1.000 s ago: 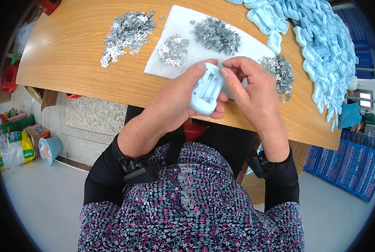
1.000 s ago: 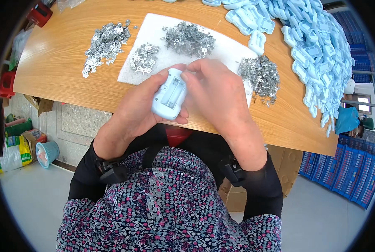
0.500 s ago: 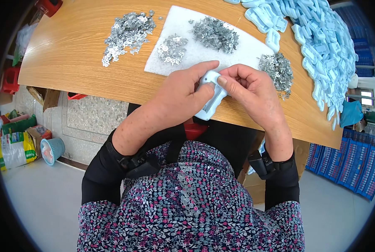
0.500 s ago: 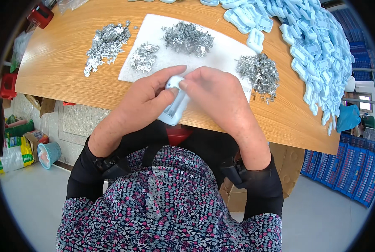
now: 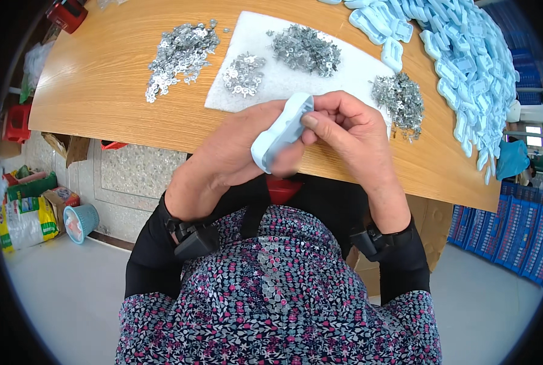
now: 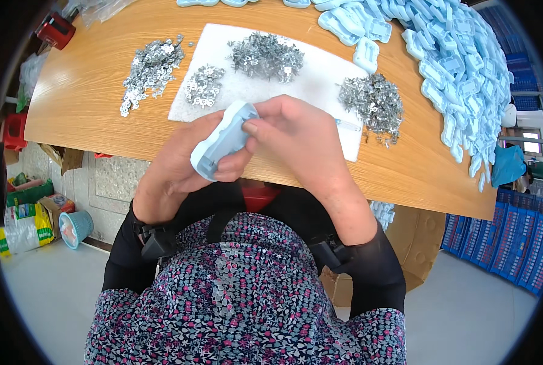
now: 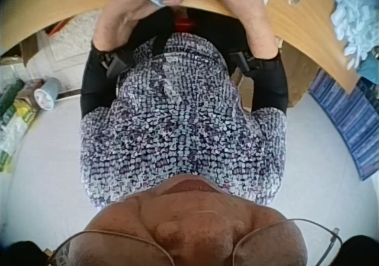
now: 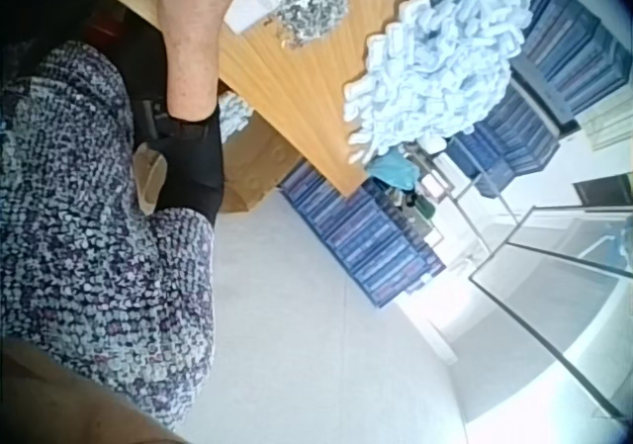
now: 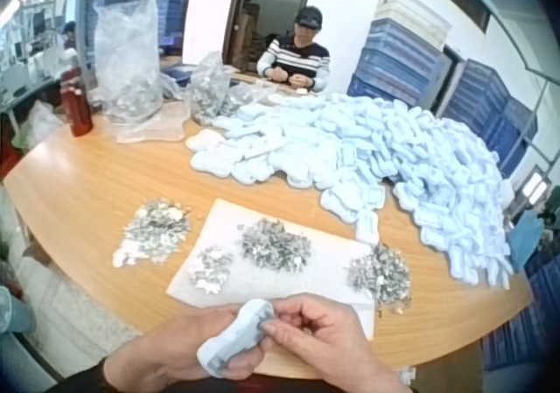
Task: Manually assemble small metal and plastic toy components at a factory workstation.
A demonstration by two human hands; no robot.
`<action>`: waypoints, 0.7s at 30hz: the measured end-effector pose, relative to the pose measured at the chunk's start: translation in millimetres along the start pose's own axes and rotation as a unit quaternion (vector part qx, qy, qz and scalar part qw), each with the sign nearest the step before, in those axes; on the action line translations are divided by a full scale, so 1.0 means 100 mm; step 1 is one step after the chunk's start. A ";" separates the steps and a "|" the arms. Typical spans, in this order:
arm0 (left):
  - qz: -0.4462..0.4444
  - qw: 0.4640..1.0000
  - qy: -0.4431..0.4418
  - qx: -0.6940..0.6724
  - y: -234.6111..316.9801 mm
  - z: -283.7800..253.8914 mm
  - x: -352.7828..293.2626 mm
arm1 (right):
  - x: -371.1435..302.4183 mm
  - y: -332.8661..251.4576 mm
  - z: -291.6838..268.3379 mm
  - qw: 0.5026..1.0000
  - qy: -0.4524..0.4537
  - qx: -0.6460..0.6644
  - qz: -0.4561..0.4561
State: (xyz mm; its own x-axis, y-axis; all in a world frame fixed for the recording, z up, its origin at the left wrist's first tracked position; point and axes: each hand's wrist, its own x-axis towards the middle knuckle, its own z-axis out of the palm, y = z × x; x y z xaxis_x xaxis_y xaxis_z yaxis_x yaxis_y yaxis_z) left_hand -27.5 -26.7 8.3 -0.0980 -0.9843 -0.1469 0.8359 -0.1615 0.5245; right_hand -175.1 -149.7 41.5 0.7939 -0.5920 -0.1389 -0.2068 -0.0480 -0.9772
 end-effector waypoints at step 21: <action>0.094 0.989 0.116 0.009 0.07 -0.23 -0.66 | 0.50 0.03 0.47 0.907 -0.003 -0.367 -0.205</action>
State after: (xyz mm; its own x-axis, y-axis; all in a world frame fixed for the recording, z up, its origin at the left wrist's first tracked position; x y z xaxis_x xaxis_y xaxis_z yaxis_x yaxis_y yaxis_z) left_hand -2.2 38.8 2.3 0.1866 -0.9547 -0.2319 0.8175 0.0200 0.5756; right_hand -109.3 -141.2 24.6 0.8929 -0.3986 0.2096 -0.2165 -0.7880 -0.5764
